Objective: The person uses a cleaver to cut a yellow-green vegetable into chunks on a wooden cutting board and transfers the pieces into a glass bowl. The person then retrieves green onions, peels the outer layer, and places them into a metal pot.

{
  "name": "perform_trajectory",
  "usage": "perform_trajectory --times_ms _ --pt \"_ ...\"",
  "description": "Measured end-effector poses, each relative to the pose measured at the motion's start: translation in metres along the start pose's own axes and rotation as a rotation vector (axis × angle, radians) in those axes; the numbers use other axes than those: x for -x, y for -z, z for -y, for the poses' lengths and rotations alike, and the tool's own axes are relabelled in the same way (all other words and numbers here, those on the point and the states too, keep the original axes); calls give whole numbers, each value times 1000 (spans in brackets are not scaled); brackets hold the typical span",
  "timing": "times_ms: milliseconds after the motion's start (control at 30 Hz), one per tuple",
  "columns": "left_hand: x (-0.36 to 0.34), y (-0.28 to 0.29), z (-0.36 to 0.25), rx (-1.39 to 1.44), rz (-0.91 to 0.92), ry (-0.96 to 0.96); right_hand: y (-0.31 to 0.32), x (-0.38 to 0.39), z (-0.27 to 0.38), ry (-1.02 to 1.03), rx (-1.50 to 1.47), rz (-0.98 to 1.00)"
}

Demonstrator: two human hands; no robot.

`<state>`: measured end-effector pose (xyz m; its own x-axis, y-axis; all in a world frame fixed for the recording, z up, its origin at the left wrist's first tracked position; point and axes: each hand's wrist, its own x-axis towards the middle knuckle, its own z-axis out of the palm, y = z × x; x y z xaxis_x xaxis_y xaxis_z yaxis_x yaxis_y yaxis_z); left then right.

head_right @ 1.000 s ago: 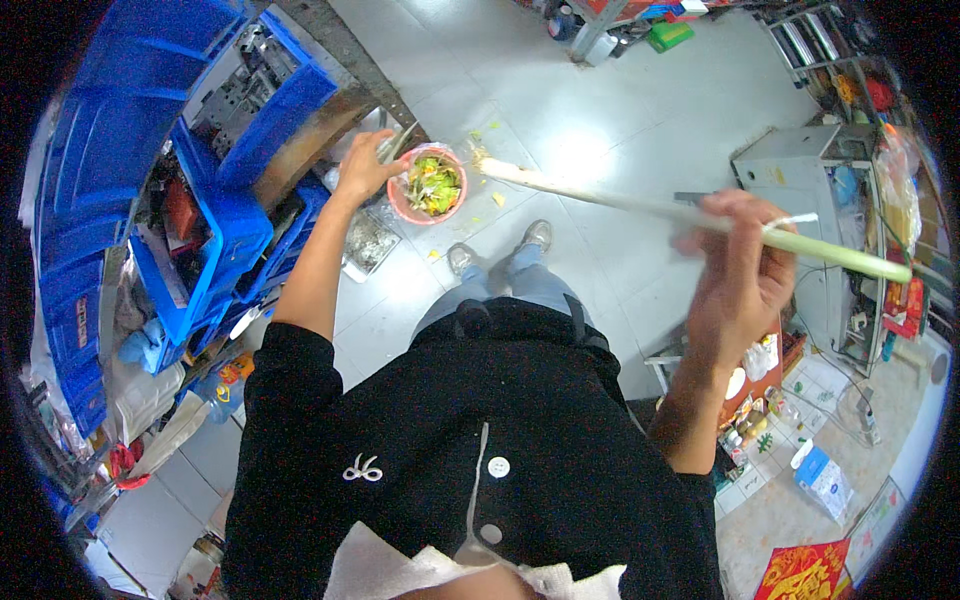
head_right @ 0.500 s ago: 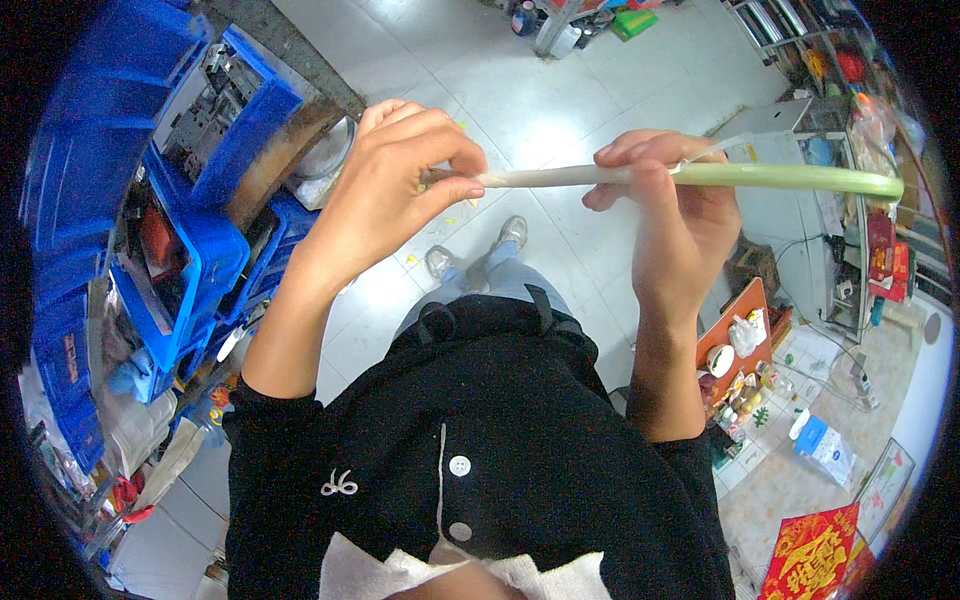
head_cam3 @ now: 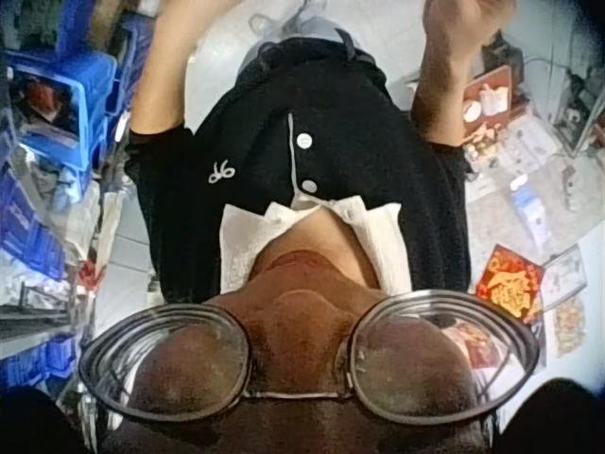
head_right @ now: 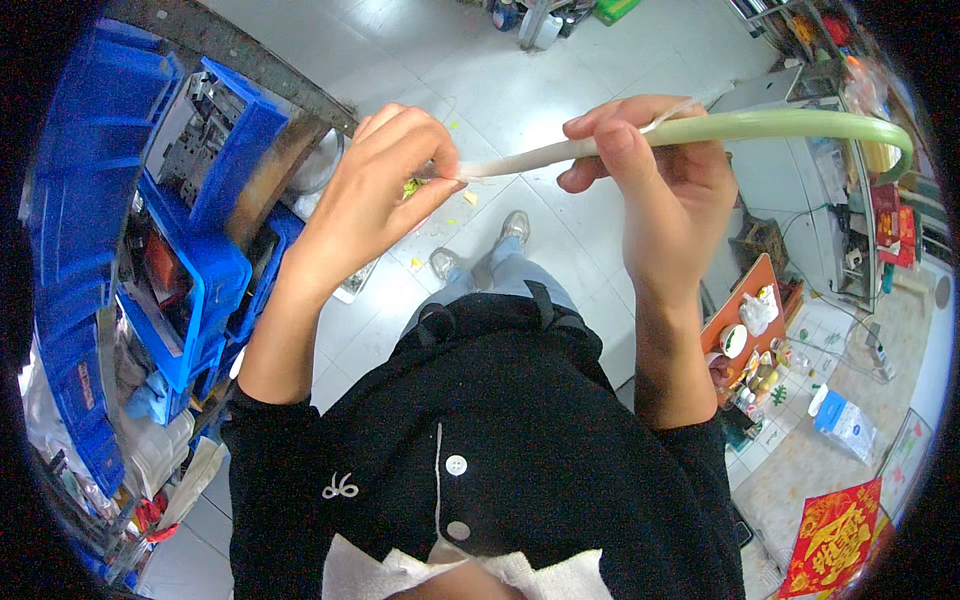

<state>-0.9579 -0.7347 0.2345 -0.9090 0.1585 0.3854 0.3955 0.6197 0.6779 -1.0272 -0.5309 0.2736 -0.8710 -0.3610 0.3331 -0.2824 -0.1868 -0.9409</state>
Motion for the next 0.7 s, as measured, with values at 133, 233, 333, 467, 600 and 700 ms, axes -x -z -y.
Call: perform_trajectory --times_ms 133,233,333,467,600,700 --pt "-1 -7 0 -99 -125 -154 4 -2 1 -34 -10 -73" --pt "-3 -9 2 -113 -200 -226 7 -3 1 -77 -65 -87" --pt "-2 -7 2 -22 -245 -211 12 -4 1 -126 -110 -92" --pt "1 -2 1 36 -220 -162 18 -3 0 -170 -145 -101" --pt "1 -2 -5 -1 -287 -241 21 -2 -2 -251 -140 -168" --pt "0 -4 -11 -51 -366 -321 19 -3 -7 -364 -165 -272"
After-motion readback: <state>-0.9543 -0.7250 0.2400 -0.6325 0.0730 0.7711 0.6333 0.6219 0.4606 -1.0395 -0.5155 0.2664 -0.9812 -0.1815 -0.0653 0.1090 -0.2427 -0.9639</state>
